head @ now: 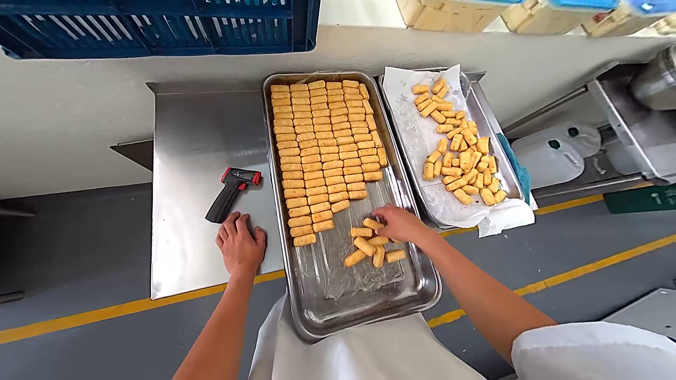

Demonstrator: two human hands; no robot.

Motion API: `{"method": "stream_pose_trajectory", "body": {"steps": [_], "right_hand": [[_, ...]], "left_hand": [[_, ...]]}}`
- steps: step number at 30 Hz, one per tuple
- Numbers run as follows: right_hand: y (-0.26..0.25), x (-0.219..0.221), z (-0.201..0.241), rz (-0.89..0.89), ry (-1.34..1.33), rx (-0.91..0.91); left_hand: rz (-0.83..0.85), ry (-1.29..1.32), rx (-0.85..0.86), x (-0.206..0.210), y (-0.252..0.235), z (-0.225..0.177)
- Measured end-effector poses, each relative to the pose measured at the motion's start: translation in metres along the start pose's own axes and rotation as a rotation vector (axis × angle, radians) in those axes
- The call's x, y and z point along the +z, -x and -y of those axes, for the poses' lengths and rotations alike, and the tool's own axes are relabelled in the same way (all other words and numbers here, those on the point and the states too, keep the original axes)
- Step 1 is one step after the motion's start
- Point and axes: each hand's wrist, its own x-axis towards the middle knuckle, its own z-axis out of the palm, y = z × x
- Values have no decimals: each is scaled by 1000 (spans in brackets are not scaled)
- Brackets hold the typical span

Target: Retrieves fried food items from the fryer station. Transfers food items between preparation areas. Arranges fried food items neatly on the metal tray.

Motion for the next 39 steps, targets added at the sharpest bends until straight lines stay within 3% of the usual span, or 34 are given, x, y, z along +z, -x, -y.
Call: {"method": "stream_pose_trajectory", "body": {"steps": [7,10,14,19,23,33,36,39], "right_hand": [[0,11,10,-82,-84,-87],[3,19,29,1,9,-112],[-1,32,43,-74,98,-96],[-10,12,16,-97,82,-65],[-37,-15,-14,-314,5,77],[-43,3,-13,-578,-189,-13],[-47,2,-15,-586,-179,-31],[-29,-10,-14,-470,-109,17]], "left_hand": [[-11,0,4,0,0,-1],[-16,2,9,0,0,0],[-13,15,11,-2,0,-1],[-9,8,9,-1,-1,-1],[-7,1,7,0,0,-1],[-11,-8,4,0,0,-1],[-7,-7,4,0,0,-2],[-1,2,-1,0,1,-1]]}}
